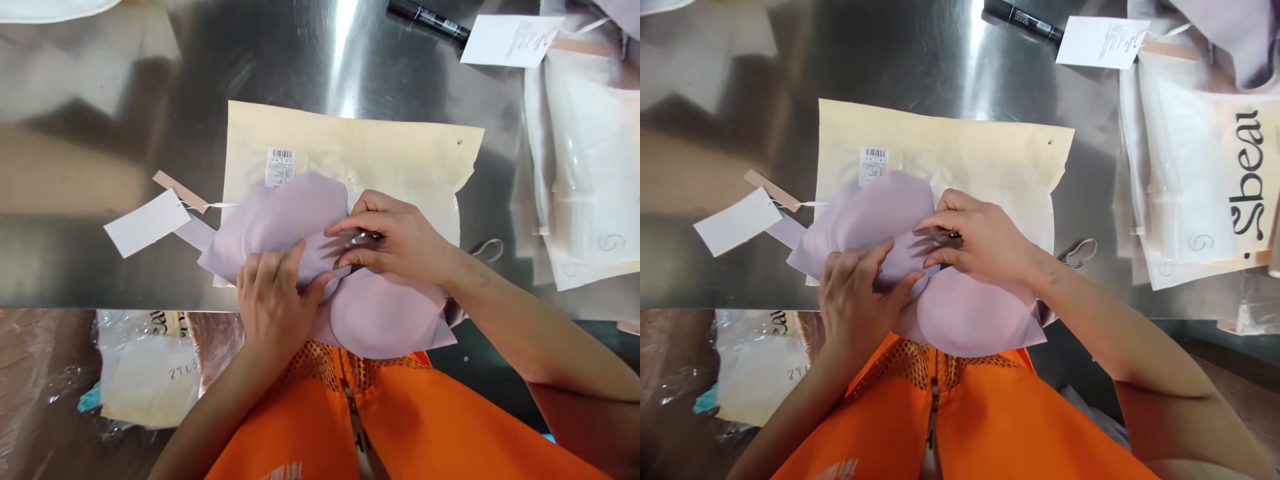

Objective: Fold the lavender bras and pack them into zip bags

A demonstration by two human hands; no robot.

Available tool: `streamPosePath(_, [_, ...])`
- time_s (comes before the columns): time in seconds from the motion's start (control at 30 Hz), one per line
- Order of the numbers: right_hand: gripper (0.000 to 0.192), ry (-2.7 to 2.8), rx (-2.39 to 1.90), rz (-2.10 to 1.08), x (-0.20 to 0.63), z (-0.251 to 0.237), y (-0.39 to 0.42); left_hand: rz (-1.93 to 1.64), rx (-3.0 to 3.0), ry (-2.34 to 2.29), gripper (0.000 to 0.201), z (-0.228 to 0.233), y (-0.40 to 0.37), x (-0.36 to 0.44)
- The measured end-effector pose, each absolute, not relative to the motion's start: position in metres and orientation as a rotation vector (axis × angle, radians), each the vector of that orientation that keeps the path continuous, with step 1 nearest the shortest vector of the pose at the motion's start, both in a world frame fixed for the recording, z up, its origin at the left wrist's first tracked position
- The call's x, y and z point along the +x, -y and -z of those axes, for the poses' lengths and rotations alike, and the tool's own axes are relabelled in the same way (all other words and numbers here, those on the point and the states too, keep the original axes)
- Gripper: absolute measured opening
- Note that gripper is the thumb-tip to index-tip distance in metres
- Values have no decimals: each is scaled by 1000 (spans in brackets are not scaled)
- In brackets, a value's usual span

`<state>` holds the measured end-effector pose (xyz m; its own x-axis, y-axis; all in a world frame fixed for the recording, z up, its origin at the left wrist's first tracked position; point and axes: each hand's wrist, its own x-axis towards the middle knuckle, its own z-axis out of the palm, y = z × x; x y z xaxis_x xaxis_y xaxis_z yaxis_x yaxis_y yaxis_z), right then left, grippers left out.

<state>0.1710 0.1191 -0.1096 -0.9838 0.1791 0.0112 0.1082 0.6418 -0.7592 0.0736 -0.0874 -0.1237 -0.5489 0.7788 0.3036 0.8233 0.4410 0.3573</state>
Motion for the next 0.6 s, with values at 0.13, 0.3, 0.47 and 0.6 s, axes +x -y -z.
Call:
streamPosePath(0.13, [40,2733,-319,-1339,173,120,-119,582,-1451,2686,58,122,84,74])
streamPosePath(0.3, [42,2710,-384,-1394,172,125,-118,514,-1444,2765,60,119,80,73])
streamPosePath(0.47, [41,2704,-405,-1392,171,124,-118,450,-1548,2668,53,117,81,76])
streamPosePath(0.6, [41,2701,-442,-1387,172,125,-117,324,-1652,2561,38,115,86,78])
